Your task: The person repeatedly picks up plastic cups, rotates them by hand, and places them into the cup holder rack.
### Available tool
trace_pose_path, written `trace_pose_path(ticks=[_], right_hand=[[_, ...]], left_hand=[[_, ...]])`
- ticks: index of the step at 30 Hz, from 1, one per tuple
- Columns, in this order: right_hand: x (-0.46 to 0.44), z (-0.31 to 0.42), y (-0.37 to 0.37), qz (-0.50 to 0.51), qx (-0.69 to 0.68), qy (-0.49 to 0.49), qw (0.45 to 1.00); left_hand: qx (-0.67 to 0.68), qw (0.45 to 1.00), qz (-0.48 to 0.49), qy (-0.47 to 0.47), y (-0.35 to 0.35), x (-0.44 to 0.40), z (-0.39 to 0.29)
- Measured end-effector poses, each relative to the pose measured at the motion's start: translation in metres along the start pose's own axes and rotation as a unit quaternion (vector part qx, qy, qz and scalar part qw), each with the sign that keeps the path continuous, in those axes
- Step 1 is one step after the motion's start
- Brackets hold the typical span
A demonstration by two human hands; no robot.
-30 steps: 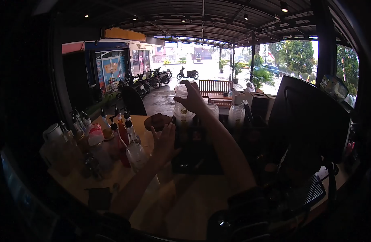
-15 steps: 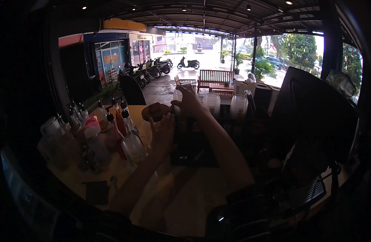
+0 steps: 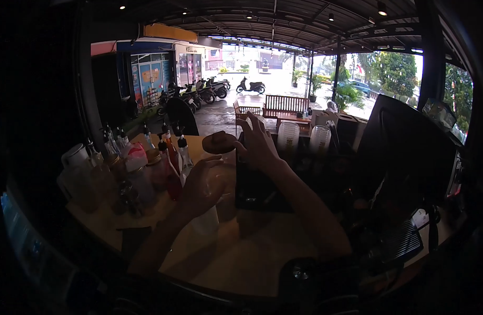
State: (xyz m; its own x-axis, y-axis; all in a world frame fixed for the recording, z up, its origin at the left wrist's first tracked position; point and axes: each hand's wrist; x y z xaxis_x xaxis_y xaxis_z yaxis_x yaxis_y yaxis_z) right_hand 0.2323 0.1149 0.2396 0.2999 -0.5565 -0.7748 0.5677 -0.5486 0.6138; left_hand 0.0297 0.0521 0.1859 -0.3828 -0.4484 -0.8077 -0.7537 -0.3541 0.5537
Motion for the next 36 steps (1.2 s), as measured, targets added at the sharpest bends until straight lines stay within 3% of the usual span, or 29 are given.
trace_pose_path(ticks=[2,4,5,8,10,12,14,15,16,18,19,24,25,26,30,33,36], right_hand=[[0.017,0.032,0.010,0.054,-0.072,0.016,0.996],[0.035,0.058,0.005,0.111,-0.143,-0.017,0.983],[0.045,0.063,-0.005,0.155,-0.159,-0.002,0.975],[0.071,0.075,-0.042,0.213,-0.202,-0.010,0.956],[0.082,0.080,-0.070,0.247,-0.300,-0.175,0.905],[0.088,0.082,-0.103,0.219,-0.346,-0.193,0.892],[0.101,0.094,-0.127,0.108,-0.418,-0.192,0.881],[0.103,0.102,-0.135,0.075,-0.330,-0.172,0.925],[0.107,0.102,-0.141,0.081,-0.325,-0.163,0.928],[0.105,0.102,-0.149,0.038,-0.364,-0.203,0.908],[0.094,0.125,-0.128,0.056,-0.421,-0.222,0.877],[0.102,0.115,-0.149,-0.001,-0.304,-0.224,0.926],[0.101,0.119,-0.146,-0.001,-0.300,-0.209,0.931],[0.101,0.121,-0.146,0.001,-0.298,-0.196,0.934],[0.106,0.118,-0.160,-0.053,-0.326,-0.228,0.916],[0.101,0.126,-0.154,-0.010,-0.277,-0.261,0.925],[0.096,0.136,-0.147,-0.035,-0.360,-0.282,0.889]], left_hand=[[-0.008,0.999,-0.027,0.022,0.030,0.026,0.010],[0.099,0.990,-0.052,0.087,0.038,0.053,0.036],[0.165,0.971,-0.033,0.167,0.027,0.074,0.069],[0.140,0.971,0.037,0.190,0.025,0.107,0.089],[0.107,0.979,0.050,0.164,0.010,0.121,0.104],[0.098,0.979,0.093,0.150,-0.010,0.132,0.112],[0.131,0.974,0.098,0.158,-0.014,0.128,0.099],[0.182,0.960,0.107,0.186,-0.016,0.124,0.096],[0.227,0.945,0.110,0.209,-0.018,0.118,0.096],[0.220,0.951,0.044,0.211,-0.032,0.124,0.109],[0.201,0.955,0.057,0.211,-0.032,0.123,0.113],[0.228,0.942,0.079,0.232,-0.027,0.120,0.104],[0.115,0.982,0.024,0.151,-0.040,0.121,0.111],[0.116,0.982,0.028,0.148,-0.050,0.125,0.121],[0.170,0.963,0.033,0.206,-0.059,0.131,0.124],[0.209,0.948,0.028,0.238,-0.057,0.131,0.121],[0.265,0.926,0.042,0.266,-0.043,0.125,0.113]])
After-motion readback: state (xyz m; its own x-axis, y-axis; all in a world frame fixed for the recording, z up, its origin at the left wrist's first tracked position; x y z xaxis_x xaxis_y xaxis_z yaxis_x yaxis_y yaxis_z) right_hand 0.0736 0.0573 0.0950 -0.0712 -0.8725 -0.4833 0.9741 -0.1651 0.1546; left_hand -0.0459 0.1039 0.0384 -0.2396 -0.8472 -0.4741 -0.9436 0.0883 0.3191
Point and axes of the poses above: each hand's wrist, its own x-axis away from the middle knuckle, its own y-axis out of the back of the hand, z = x × y, and after that the axes turned 9 degrees about -x, right-handed
